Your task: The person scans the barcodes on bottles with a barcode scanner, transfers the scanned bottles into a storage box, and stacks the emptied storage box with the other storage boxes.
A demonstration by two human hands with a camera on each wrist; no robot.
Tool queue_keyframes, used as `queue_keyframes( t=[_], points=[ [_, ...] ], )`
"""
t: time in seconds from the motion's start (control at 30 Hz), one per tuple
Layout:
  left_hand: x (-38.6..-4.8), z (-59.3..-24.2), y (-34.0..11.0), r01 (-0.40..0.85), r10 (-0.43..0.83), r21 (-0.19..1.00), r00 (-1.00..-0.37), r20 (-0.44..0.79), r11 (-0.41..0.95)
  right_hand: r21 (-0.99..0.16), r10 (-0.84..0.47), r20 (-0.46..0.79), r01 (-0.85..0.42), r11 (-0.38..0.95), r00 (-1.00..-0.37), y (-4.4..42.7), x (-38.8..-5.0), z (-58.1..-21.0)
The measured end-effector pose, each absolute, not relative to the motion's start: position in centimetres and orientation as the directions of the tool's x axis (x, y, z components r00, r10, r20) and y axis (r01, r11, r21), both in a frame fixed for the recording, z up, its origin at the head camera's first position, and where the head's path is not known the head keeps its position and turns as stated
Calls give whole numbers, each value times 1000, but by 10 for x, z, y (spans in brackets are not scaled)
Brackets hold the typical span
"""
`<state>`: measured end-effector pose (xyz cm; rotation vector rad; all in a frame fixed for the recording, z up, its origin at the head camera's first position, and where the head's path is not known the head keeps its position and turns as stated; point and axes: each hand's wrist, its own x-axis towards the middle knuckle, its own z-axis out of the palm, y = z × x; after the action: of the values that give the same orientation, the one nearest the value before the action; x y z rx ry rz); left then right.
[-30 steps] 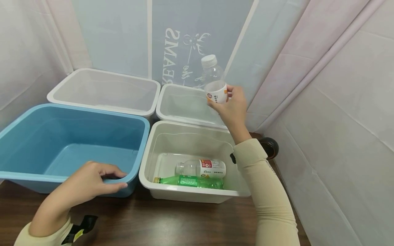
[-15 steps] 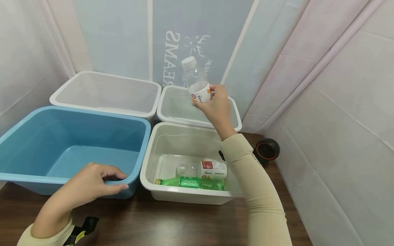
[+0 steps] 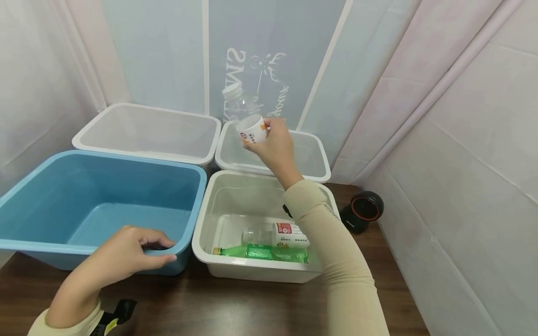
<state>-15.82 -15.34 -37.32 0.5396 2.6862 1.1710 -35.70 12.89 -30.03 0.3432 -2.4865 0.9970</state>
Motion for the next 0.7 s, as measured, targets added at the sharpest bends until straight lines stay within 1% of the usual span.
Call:
queue_keyframes(
  t=[0.3,0.43,0.7],
  points=[
    [-157,-374,-154,259,388,733,-922,-8,629,-540,-127,482,-407,737,-867,107,-358,-293],
    [-155,-374,-154,265,394,739,-919,0,619,-540,-148,459,-408,736,-876,96,-358,-290],
    [-153,-374,-153,268,389,731,-921,4,627,-518,-206,448,-440,733,-870,75,-360,-286]
  ],
)
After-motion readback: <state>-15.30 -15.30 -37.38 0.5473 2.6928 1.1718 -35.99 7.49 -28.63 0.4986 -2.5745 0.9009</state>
